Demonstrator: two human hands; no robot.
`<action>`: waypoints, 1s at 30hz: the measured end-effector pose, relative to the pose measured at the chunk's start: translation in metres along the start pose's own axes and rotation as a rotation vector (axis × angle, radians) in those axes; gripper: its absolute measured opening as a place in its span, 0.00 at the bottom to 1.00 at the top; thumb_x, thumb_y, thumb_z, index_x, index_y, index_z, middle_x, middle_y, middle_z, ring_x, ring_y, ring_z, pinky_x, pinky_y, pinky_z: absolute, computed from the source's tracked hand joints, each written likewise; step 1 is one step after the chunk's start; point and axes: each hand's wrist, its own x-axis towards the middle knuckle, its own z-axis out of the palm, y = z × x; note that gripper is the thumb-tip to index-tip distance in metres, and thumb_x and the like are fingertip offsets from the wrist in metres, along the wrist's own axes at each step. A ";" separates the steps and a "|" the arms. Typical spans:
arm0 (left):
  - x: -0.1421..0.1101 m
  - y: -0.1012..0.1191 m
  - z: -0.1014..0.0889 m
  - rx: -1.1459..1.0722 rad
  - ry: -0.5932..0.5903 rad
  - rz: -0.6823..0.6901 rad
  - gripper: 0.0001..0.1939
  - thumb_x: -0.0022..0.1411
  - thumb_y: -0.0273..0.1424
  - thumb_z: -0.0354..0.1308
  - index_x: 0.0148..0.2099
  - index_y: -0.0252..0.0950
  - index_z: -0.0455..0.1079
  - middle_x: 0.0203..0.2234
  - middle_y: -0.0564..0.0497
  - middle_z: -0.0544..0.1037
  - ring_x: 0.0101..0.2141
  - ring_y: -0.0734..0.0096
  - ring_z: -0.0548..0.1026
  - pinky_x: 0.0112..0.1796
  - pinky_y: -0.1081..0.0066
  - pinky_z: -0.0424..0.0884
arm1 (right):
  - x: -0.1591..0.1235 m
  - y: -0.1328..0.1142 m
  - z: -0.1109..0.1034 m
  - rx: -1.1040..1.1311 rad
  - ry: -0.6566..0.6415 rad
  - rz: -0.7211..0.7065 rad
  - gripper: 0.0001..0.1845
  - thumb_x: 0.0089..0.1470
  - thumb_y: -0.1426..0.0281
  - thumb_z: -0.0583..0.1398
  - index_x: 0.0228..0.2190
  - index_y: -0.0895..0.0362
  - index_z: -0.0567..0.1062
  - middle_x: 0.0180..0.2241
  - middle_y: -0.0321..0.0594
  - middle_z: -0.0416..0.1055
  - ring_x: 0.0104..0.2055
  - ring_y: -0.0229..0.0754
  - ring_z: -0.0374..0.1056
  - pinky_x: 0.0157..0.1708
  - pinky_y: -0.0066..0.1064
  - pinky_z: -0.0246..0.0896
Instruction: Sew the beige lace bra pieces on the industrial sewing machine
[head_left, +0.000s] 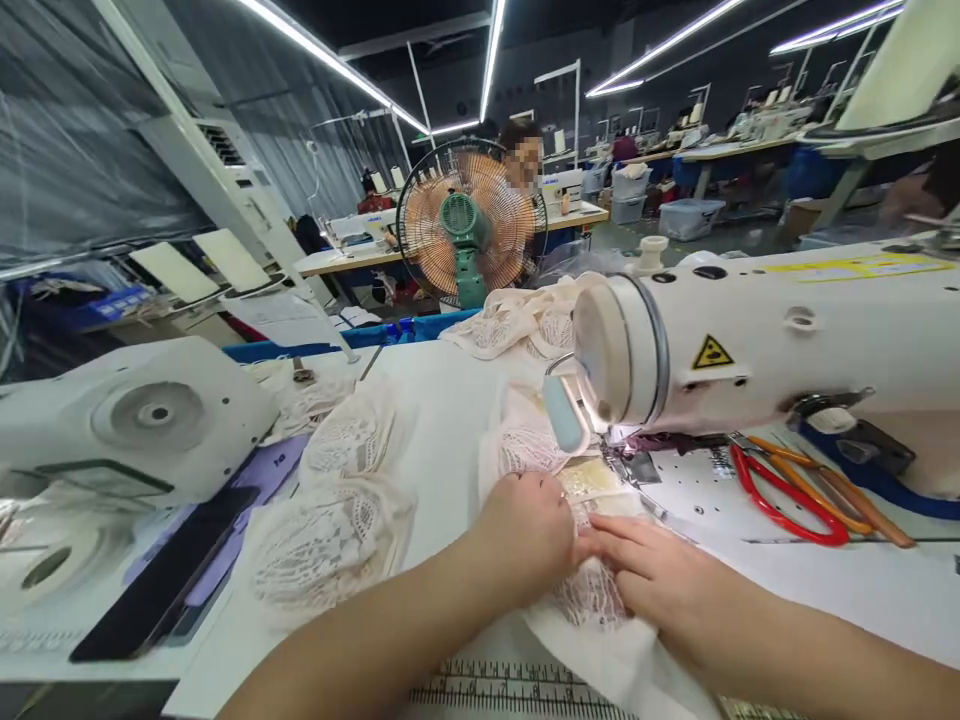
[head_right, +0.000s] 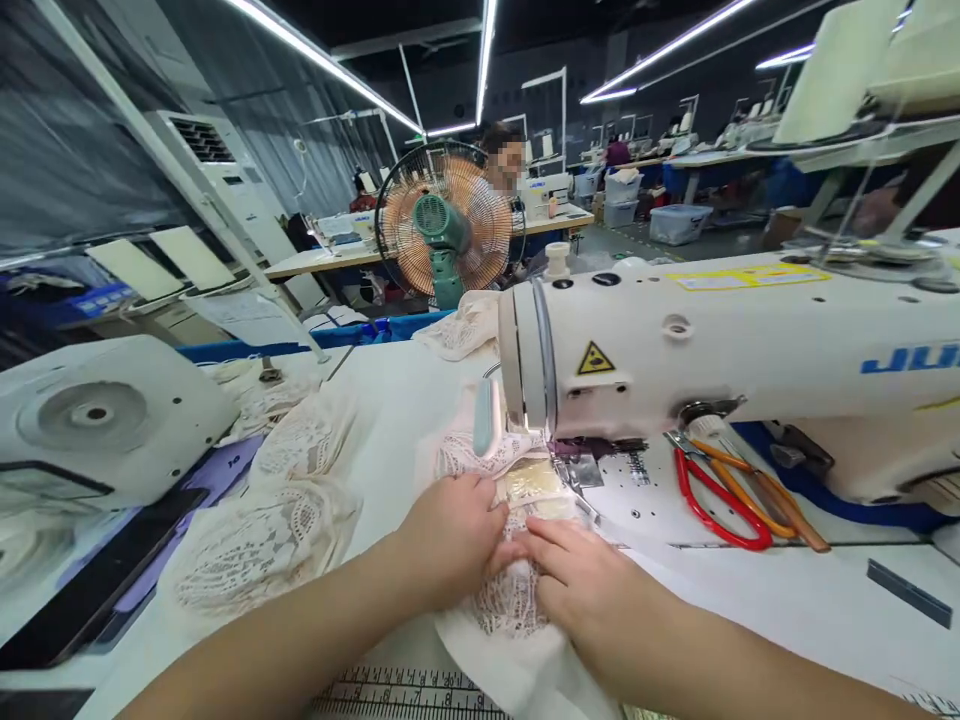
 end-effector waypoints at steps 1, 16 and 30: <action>0.002 -0.002 0.001 0.003 0.026 0.018 0.18 0.61 0.39 0.51 0.31 0.31 0.73 0.27 0.42 0.72 0.33 0.57 0.72 0.31 0.61 0.70 | -0.002 0.000 0.000 0.013 -0.003 -0.019 0.12 0.40 0.82 0.53 0.25 0.59 0.73 0.48 0.50 0.70 0.57 0.49 0.58 0.53 0.42 0.59; 0.015 0.007 0.007 -0.259 0.116 0.243 0.13 0.64 0.28 0.43 0.48 0.27 0.61 0.36 0.43 0.72 0.35 0.65 0.69 0.35 0.66 0.70 | -0.004 -0.004 0.005 -0.100 -0.019 -0.063 0.05 0.43 0.78 0.56 0.23 0.59 0.73 0.34 0.48 0.73 0.42 0.49 0.66 0.48 0.43 0.63; 0.005 0.008 0.009 0.012 0.073 0.075 0.18 0.65 0.35 0.42 0.41 0.31 0.71 0.49 0.40 0.69 0.31 0.65 0.72 0.26 0.64 0.71 | -0.007 -0.007 0.000 -0.176 0.178 0.035 0.14 0.49 0.82 0.51 0.26 0.62 0.76 0.43 0.51 0.74 0.48 0.52 0.68 0.44 0.41 0.68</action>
